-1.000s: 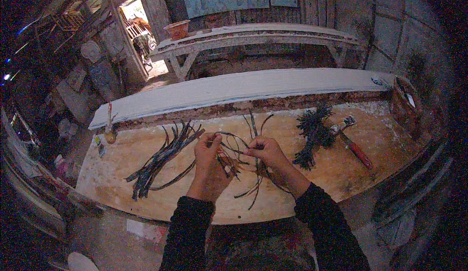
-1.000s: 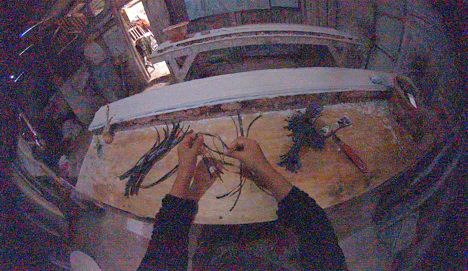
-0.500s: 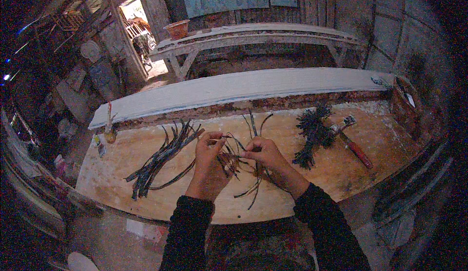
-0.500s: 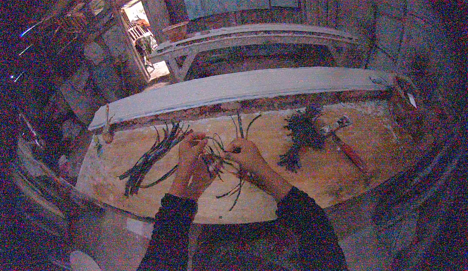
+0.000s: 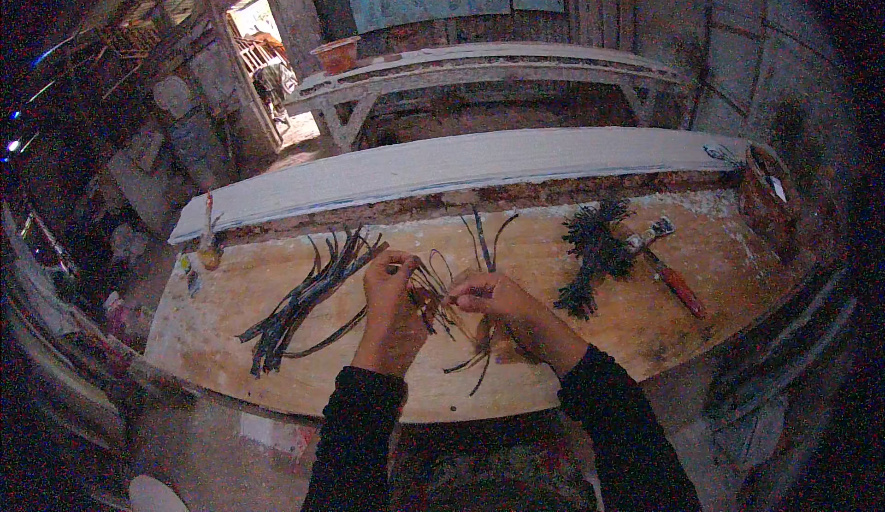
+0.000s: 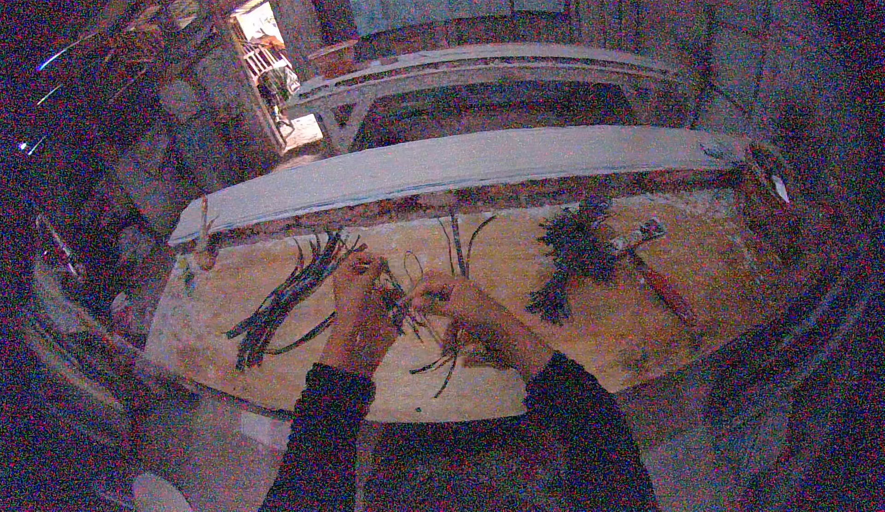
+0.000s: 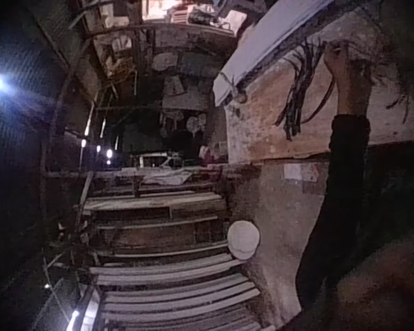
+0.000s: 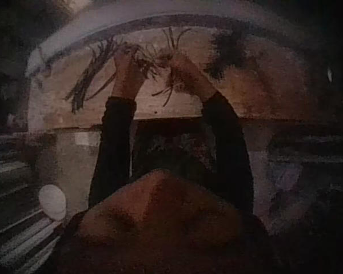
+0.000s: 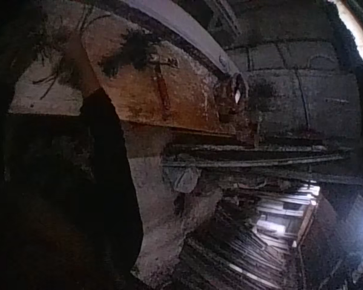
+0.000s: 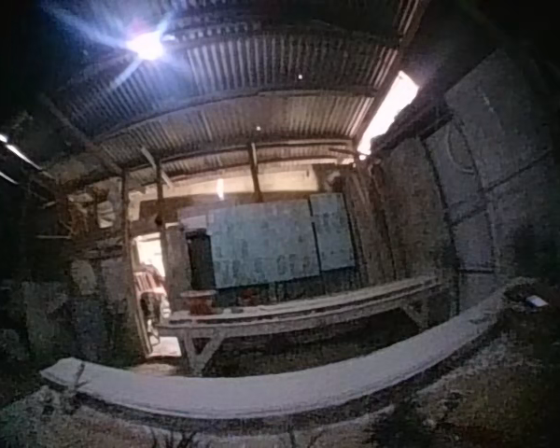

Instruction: The person repeatedly picks up thin black cords from a pile on a wooden workbench, bends them into loops, and ties them together by hand. The tied bundles are placed back on the bench as the process continues.

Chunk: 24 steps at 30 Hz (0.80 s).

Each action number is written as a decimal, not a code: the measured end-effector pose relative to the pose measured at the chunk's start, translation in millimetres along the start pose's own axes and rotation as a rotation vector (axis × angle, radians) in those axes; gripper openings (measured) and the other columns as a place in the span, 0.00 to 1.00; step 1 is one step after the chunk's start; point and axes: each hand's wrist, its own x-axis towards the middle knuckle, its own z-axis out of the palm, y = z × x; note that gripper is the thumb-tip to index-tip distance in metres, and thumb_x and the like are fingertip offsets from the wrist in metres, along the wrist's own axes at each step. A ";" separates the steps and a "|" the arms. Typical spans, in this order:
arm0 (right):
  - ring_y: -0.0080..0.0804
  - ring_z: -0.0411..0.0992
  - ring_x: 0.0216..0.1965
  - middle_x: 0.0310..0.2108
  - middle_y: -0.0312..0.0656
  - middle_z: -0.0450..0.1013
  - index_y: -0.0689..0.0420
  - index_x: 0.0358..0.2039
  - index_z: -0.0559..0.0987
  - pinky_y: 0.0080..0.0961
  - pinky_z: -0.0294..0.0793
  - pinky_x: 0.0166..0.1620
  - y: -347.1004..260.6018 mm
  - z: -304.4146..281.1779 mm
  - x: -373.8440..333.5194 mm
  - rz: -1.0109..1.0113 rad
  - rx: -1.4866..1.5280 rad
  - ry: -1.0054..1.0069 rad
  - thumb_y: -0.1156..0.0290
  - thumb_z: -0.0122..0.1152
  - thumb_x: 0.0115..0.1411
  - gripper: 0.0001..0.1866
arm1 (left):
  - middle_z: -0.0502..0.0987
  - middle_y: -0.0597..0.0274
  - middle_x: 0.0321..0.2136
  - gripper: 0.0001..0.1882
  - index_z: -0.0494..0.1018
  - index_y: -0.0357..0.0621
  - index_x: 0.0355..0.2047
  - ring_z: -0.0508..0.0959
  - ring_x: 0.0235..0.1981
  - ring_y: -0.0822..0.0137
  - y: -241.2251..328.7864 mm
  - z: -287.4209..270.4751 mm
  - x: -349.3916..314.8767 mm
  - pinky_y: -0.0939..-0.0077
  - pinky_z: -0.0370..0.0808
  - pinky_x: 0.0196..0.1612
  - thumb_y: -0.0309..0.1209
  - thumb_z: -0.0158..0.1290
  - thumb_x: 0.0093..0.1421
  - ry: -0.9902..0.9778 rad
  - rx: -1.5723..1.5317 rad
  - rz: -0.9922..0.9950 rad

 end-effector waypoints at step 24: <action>0.22 0.65 0.28 0.25 0.34 0.66 0.57 0.28 0.74 0.20 0.66 0.34 23.5 -29.7 15.6 -0.002 -0.193 0.725 0.79 0.58 0.50 0.05 | 0.73 0.68 0.24 0.04 0.71 0.41 0.29 0.72 0.25 0.74 -10.9 -1.8 -15.9 0.80 0.70 0.30 0.24 0.55 0.52 -0.965 0.335 0.222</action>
